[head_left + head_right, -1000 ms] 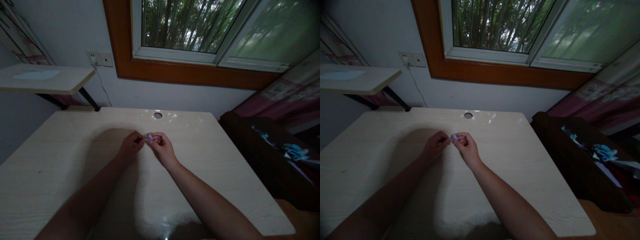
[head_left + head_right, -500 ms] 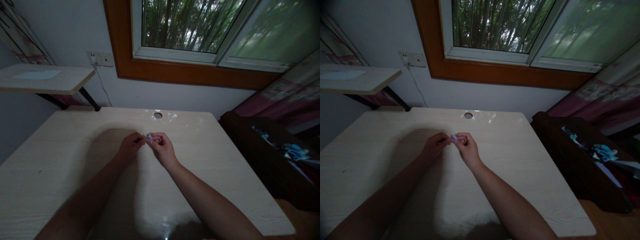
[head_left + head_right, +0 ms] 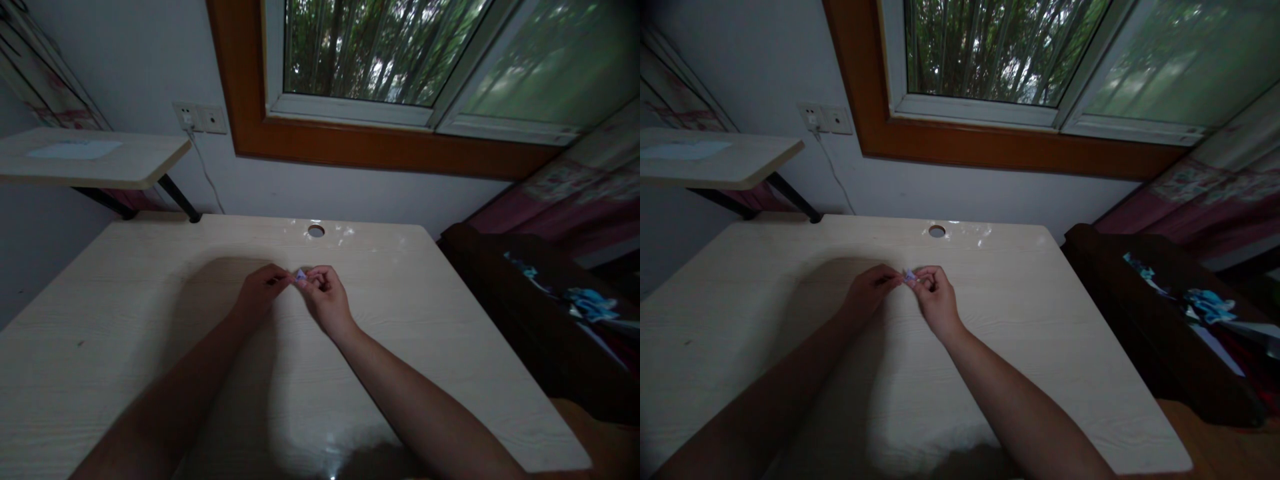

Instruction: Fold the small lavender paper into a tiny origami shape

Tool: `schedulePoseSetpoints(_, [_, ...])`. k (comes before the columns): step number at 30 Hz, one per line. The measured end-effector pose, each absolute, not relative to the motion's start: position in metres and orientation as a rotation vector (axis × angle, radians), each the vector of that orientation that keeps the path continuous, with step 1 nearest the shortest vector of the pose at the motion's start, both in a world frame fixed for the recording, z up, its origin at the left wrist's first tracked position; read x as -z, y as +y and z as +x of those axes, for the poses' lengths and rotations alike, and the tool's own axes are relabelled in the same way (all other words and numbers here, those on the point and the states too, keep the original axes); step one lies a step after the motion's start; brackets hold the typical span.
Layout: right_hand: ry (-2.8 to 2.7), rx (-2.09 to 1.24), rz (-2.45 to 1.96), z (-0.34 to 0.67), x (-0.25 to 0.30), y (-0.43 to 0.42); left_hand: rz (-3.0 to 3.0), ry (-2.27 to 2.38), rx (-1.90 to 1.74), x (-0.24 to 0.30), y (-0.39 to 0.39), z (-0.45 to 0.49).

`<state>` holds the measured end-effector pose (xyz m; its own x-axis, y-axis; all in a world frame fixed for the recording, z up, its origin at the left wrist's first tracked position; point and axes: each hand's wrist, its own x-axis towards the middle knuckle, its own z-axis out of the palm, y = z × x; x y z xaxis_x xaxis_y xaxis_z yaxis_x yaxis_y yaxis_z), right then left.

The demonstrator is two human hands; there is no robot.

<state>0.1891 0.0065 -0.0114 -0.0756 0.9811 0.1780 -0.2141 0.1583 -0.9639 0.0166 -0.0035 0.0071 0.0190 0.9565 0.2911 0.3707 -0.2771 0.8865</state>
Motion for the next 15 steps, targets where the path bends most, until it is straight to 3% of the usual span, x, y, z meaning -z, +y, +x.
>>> schedulePoseSetpoints(15, [-1.234, -1.183, -0.939, 0.1885, 0.0099, 0.0051, 1.636, 1.393, -1.252, -0.0079, -0.0026, 0.0164])
